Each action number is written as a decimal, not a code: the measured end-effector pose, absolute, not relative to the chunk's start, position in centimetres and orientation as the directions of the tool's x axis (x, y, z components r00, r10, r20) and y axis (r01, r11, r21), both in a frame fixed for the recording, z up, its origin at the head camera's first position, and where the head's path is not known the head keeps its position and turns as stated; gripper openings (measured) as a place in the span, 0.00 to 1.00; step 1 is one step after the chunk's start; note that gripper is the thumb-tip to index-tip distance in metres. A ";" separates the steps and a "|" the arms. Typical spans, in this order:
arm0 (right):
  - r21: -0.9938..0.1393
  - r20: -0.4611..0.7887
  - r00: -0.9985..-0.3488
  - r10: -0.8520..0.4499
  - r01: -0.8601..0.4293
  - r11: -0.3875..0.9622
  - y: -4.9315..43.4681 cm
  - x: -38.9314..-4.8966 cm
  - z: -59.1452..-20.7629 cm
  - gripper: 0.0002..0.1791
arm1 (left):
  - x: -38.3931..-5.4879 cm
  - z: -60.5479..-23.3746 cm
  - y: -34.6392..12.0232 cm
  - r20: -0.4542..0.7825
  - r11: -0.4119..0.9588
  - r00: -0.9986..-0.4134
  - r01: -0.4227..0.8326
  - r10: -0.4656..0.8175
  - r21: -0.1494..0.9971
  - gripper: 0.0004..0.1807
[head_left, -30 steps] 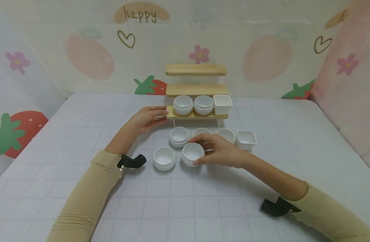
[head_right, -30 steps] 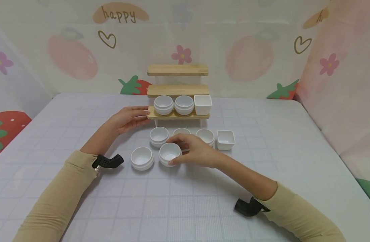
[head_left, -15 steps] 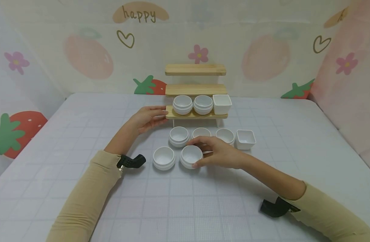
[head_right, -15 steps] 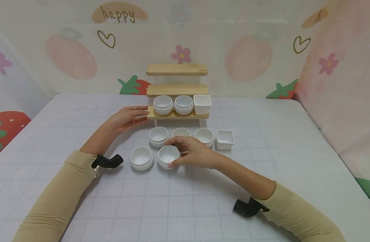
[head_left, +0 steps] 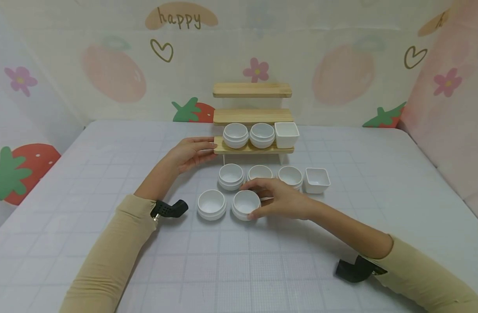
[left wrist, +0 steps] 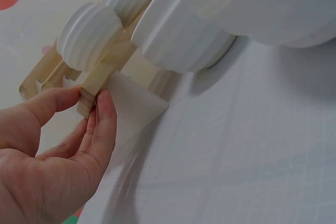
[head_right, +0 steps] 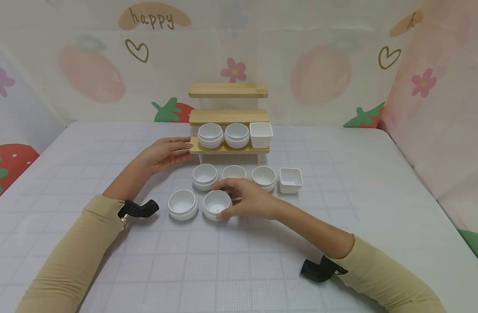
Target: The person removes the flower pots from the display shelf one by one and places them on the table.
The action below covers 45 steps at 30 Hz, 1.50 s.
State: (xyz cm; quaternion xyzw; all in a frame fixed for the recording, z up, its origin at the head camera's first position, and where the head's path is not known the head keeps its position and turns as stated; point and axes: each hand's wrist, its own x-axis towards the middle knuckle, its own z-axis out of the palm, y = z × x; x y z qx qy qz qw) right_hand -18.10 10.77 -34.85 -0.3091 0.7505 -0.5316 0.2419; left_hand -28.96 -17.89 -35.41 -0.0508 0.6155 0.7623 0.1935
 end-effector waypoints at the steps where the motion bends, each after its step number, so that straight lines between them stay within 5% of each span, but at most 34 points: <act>1: -0.949 -0.034 -0.692 -0.721 -0.205 0.241 10.8 -18.1 -34.9 0.33 | -29.0 -35.4 -17.9 -0.316 -0.169 -0.920 -0.358 0.232 0.918 0.30; 45: -0.933 -0.022 -0.710 -0.704 -0.238 0.269 11.0 -18.6 -34.0 0.30 | -29.0 -35.3 -17.8 -0.324 -0.151 -0.917 -0.363 0.232 0.919 0.31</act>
